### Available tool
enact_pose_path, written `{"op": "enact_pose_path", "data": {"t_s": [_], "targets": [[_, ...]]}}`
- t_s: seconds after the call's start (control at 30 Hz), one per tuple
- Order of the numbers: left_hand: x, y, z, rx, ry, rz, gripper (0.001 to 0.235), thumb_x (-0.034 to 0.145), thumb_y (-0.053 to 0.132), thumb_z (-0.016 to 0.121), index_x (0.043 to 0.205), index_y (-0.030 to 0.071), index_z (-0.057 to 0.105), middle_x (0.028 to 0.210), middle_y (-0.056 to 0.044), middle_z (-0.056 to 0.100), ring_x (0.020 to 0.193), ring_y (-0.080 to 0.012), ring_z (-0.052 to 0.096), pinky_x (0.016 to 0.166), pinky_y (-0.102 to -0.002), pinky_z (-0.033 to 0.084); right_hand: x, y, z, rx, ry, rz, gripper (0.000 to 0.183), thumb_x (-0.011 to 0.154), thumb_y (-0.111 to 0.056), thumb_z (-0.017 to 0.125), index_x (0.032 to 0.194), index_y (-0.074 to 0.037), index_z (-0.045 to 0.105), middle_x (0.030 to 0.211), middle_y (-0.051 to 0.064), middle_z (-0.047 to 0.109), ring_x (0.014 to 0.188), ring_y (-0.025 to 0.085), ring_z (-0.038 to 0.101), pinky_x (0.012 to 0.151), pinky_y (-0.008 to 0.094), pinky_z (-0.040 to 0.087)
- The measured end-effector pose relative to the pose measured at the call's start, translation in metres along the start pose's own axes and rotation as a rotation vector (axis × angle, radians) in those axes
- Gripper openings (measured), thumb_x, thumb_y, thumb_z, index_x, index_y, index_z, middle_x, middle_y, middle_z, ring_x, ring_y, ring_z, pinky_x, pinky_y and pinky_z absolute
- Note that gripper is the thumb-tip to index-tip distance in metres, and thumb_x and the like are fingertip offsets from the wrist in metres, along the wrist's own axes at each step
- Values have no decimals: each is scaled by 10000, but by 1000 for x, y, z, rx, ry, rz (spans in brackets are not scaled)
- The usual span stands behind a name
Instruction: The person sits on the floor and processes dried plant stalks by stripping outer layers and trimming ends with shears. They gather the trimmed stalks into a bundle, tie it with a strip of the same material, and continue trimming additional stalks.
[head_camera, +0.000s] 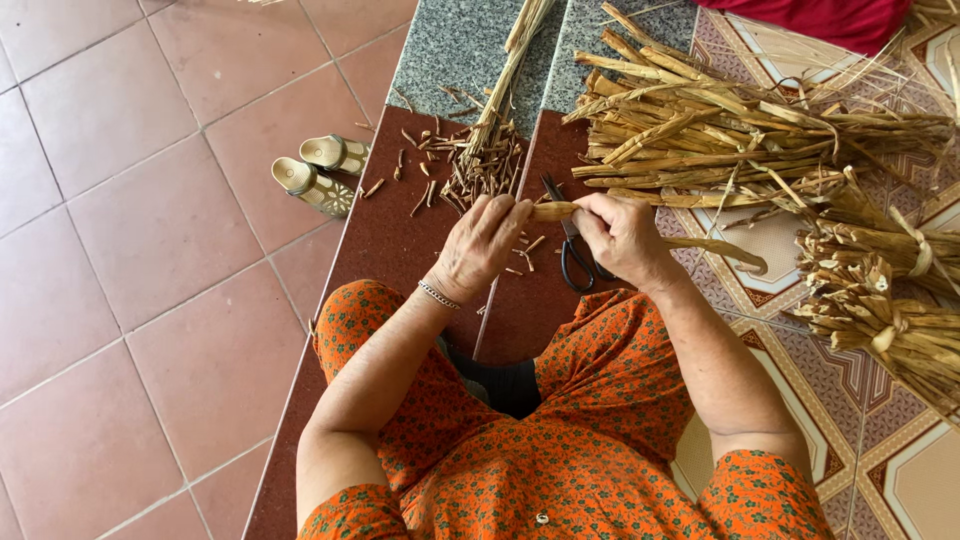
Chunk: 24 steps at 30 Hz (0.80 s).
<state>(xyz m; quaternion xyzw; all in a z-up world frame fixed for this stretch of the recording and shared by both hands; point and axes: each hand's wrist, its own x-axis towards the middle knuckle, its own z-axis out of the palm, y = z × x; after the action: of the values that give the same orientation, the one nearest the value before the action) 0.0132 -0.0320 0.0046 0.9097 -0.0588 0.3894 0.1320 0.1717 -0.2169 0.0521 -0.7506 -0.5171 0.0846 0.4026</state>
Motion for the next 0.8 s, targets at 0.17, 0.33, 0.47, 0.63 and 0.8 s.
{"op": "enact_pose_path", "data": {"t_s": [0.17, 0.33, 0.47, 0.63, 0.8], "targets": [[-5, 3, 5, -272, -93, -241, 242, 940, 43, 727, 1174, 14, 675, 1030, -92, 681, 902, -210, 674, 773, -317, 588, 1, 1, 4, -190, 106, -239, 84, 947, 46, 660, 946, 0, 731, 654, 50, 622, 533, 143, 593, 439, 320, 466], [-4, 5, 11, -1258, -371, -919, 210, 997, 175, 704, 1116, 3, 700, 932, -85, 723, 834, -127, 711, 698, -281, 635, 0, -8, 13, -389, 194, -408, 131, 885, 64, 684, 984, -22, 688, 704, 38, 570, 620, 180, 600, 534, 333, 501], [3, 15, 5, -1117, -173, -638, 275, 988, 128, 752, 1181, -27, 633, 1082, -105, 708, 952, -133, 687, 793, -294, 613, -3, -16, 12, -424, 202, -413, 188, 828, 85, 693, 968, -36, 658, 733, 55, 554, 674, 218, 614, 585, 365, 514], [20, 34, -9, -839, -72, -445, 378, 973, 76, 692, 1318, -14, 568, 1204, -150, 643, 1051, -224, 697, 825, -324, 651, 1, -22, 9, -458, 188, -414, 195, 807, 52, 692, 984, 1, 629, 768, 84, 555, 702, 260, 626, 608, 389, 525], [25, 42, -7, -575, 43, -304, 274, 950, 19, 702, 1201, 6, 593, 1087, -151, 670, 984, -326, 685, 868, -396, 580, -1, -23, 14, -447, 140, -386, 181, 798, 36, 678, 957, -20, 611, 780, 93, 556, 725, 287, 640, 620, 403, 530]]}}
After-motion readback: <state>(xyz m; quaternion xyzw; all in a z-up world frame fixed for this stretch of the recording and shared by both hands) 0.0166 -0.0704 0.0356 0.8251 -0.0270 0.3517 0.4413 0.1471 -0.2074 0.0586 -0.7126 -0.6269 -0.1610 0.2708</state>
